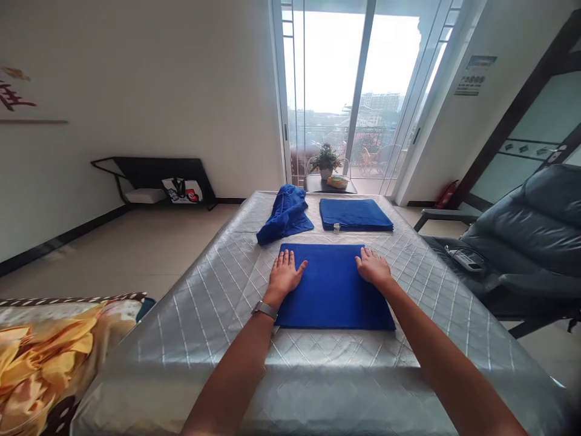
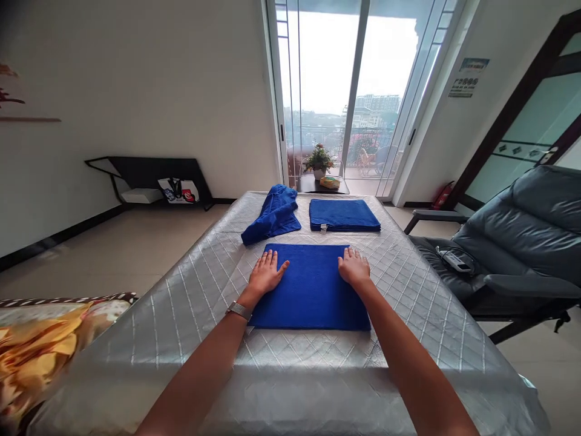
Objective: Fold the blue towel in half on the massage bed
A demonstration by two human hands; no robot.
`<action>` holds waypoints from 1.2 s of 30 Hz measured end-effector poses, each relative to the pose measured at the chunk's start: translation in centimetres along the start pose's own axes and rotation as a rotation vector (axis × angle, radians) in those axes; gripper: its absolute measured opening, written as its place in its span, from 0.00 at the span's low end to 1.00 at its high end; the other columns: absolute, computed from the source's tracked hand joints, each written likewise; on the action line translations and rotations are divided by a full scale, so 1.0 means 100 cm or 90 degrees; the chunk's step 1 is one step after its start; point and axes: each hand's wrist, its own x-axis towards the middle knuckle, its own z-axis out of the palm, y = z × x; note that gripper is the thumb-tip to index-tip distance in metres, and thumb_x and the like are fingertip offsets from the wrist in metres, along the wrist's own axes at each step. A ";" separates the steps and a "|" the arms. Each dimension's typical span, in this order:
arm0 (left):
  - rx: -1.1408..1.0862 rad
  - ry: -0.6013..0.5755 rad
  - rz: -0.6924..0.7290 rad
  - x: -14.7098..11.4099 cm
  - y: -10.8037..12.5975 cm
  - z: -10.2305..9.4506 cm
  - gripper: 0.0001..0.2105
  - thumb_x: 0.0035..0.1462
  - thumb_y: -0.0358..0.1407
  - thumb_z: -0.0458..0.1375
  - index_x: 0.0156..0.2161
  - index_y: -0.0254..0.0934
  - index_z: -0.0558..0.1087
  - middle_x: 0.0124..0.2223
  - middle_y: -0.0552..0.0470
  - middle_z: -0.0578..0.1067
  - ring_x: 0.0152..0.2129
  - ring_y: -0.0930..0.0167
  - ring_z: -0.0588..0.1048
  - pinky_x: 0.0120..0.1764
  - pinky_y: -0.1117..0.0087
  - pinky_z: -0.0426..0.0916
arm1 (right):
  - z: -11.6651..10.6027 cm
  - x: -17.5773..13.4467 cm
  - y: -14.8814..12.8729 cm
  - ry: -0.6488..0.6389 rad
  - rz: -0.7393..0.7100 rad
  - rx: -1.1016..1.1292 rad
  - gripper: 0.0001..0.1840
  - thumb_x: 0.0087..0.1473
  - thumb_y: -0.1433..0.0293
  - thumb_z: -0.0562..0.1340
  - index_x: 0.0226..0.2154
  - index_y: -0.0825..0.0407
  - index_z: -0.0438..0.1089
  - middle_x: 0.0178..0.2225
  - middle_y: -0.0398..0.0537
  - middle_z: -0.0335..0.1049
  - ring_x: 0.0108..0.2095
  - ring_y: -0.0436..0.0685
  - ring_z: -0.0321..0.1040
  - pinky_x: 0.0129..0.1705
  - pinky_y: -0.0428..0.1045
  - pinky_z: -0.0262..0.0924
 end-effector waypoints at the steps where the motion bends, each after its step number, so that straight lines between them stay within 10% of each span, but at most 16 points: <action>1: 0.000 0.000 0.002 0.000 0.000 0.000 0.43 0.66 0.59 0.29 0.71 0.25 0.50 0.73 0.36 0.49 0.70 0.57 0.48 0.69 0.56 0.44 | 0.000 0.006 0.000 0.014 -0.011 0.003 0.36 0.68 0.59 0.38 0.72 0.60 0.43 0.74 0.51 0.36 0.72 0.60 0.35 0.71 0.59 0.34; 18: 0.077 0.029 -0.004 -0.005 0.002 -0.006 0.42 0.67 0.57 0.29 0.69 0.22 0.54 0.71 0.33 0.54 0.69 0.56 0.52 0.68 0.56 0.46 | 0.024 0.025 0.008 0.065 -0.027 0.074 0.36 0.69 0.59 0.40 0.71 0.61 0.43 0.73 0.52 0.38 0.72 0.57 0.35 0.71 0.55 0.30; 26: 0.004 0.054 0.298 -0.002 0.119 -0.005 0.38 0.68 0.57 0.34 0.69 0.28 0.58 0.71 0.39 0.56 0.69 0.61 0.51 0.69 0.58 0.45 | 0.027 0.023 0.008 0.087 -0.034 0.091 0.36 0.68 0.59 0.41 0.71 0.63 0.45 0.73 0.54 0.40 0.72 0.58 0.38 0.71 0.56 0.32; 30: -0.033 -0.007 0.291 0.020 0.171 0.004 0.37 0.70 0.54 0.31 0.69 0.28 0.58 0.71 0.41 0.57 0.69 0.64 0.52 0.69 0.59 0.45 | 0.032 0.024 0.011 0.095 -0.050 0.074 0.35 0.69 0.60 0.41 0.71 0.62 0.44 0.73 0.53 0.40 0.72 0.57 0.37 0.71 0.55 0.31; 36: -0.041 -0.035 0.202 0.045 0.144 0.015 0.38 0.69 0.55 0.28 0.71 0.30 0.53 0.73 0.43 0.53 0.70 0.64 0.49 0.70 0.58 0.43 | 0.028 0.024 0.009 0.082 -0.038 0.099 0.35 0.68 0.61 0.40 0.71 0.63 0.45 0.73 0.53 0.40 0.72 0.58 0.37 0.71 0.56 0.32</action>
